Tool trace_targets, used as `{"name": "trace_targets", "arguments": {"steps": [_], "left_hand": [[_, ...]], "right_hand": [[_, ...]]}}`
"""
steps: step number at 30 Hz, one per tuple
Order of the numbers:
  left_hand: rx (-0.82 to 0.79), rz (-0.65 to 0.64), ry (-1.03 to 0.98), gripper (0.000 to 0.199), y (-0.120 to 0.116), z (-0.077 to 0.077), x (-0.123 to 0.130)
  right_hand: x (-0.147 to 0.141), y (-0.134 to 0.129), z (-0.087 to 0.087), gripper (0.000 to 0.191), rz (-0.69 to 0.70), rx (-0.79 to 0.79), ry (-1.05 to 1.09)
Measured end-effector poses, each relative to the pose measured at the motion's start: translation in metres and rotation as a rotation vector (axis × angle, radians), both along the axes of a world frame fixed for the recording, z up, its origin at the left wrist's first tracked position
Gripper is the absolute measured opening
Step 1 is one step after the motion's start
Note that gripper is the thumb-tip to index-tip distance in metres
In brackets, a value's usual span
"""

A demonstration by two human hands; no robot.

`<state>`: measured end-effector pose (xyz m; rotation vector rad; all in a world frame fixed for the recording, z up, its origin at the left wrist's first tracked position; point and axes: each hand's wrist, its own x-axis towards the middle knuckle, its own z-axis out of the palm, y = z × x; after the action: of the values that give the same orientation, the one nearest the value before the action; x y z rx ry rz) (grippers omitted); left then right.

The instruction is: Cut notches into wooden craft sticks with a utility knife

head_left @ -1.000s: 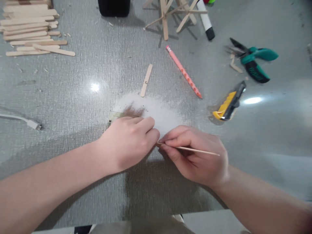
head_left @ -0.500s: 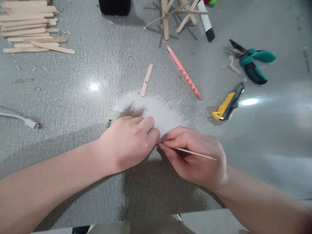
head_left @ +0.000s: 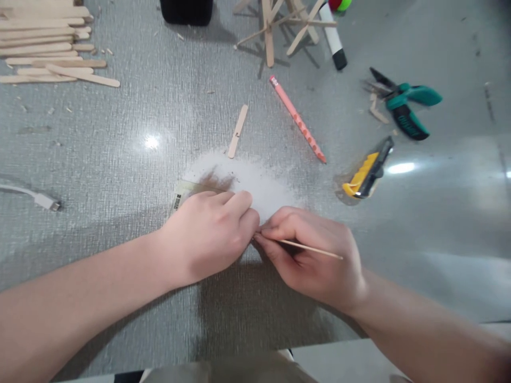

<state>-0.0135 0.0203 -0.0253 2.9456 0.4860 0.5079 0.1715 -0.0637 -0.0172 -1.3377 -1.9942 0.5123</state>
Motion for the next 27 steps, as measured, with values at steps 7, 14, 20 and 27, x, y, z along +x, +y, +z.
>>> {"name": "trace_targets", "arguments": {"steps": [7,14,20,27], "left_hand": [[-0.007,-0.003,0.020,0.024,0.000,0.000,0.000],[-0.049,0.000,0.057,0.023,0.000,0.002,-0.002],[-0.074,-0.003,0.041,0.024,0.002,0.003,-0.003],[-0.060,-0.009,0.017,0.026,0.001,0.002,-0.002]], "right_hand": [[-0.001,-0.001,0.001,0.024,0.006,-0.013,-0.011],[0.007,0.002,-0.003,0.018,-0.016,-0.089,0.167],[0.009,0.003,-0.006,0.019,0.014,-0.049,0.177],[0.003,0.000,-0.002,0.021,0.009,-0.027,0.071]]}}
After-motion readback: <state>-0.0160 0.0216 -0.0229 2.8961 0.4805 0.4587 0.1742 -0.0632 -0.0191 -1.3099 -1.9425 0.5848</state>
